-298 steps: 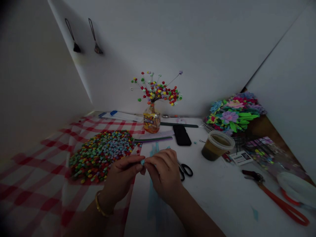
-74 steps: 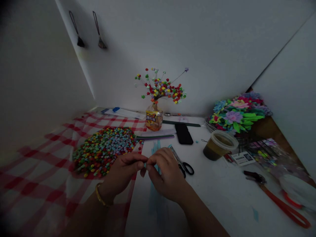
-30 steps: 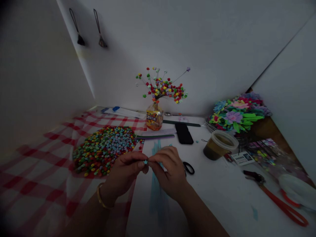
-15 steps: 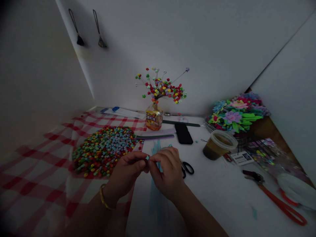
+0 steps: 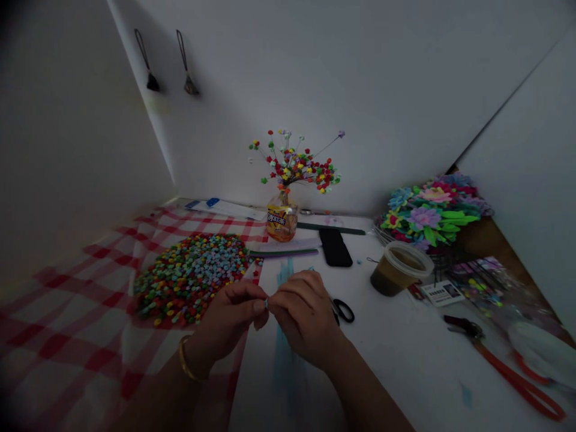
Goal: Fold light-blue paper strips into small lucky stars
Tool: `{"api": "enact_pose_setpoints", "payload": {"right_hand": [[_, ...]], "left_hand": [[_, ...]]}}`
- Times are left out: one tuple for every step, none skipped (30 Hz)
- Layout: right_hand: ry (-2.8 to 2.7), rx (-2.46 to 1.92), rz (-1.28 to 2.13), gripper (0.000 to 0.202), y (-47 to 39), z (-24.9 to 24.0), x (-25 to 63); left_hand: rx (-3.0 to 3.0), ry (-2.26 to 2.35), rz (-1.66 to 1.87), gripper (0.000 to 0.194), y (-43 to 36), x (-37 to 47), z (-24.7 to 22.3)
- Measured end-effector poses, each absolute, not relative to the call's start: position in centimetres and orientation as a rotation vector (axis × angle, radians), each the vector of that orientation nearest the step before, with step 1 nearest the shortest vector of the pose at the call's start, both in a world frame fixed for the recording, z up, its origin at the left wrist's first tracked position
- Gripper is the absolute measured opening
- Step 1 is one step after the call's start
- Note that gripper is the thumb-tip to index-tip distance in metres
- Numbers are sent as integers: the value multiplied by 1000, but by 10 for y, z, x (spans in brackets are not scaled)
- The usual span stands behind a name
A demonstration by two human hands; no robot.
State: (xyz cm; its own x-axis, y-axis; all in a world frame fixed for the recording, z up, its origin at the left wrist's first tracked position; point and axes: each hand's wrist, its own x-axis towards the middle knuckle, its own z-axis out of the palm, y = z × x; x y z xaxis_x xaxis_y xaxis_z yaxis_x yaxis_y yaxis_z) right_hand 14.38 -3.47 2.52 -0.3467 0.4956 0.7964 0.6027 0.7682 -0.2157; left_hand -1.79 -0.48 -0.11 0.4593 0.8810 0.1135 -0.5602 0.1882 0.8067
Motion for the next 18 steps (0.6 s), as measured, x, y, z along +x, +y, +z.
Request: {"api": "enact_pose_setpoints", "payload": {"right_hand": [[-2029, -845, -135, 13, -35, 25, 143], [-2038, -867, -137, 12, -35, 25, 141], [-2035, -889, -156, 10, -36, 24, 139], [-2014, -910, -191, 10, -36, 23, 137], [-1980, -927, -240, 10, -37, 22, 134], [-1930, -952, -295, 10, -37, 20, 131], [-1877, -972, -342, 10, -38, 18, 128], [-1844, -987, -374, 10, -38, 16, 126], [-1819, -997, -400, 10, -38, 14, 125], [-1812, -998, -413, 9, -37, 14, 124], [-1817, -991, -409, 9, -37, 14, 125], [-1827, -974, -388, 9, -36, 14, 126], [-1838, -953, -353, 8, -35, 15, 128], [-1845, -932, -311, 8, -34, 16, 130], [-1841, -916, -274, 8, -33, 18, 133], [-1831, -913, -253, 9, -33, 19, 135], [-1824, -915, -249, 10, -32, 21, 137], [-1828, -918, -254, 11, -32, 22, 139]], "left_hand": [[913, 425, 1056, 9, -4, -18, -1], [911, 426, 1055, 9, -4, -18, -2], [904, 421, 1051, 9, -4, -17, -2], [891, 410, 1048, 9, -4, -16, -2], [869, 396, 1048, 9, -5, -14, -2], [839, 379, 1049, 10, -5, -12, -2], [805, 363, 1052, 12, -6, -10, -2], [772, 348, 1056, 13, -6, -9, -3], [745, 339, 1063, 15, -7, -7, -3], [729, 334, 1071, 15, -7, -7, -3], [727, 333, 1078, 15, -7, -6, -3], [734, 338, 1086, 14, -7, -7, -3], [750, 348, 1095, 13, -6, -7, -3], [773, 360, 1101, 13, -5, -9, -3], [799, 372, 1104, 13, -5, -10, -3], [829, 381, 1104, 13, -4, -11, -3], [859, 387, 1102, 13, -4, -12, -3], [889, 392, 1095, 13, -3, -13, -3]]}}
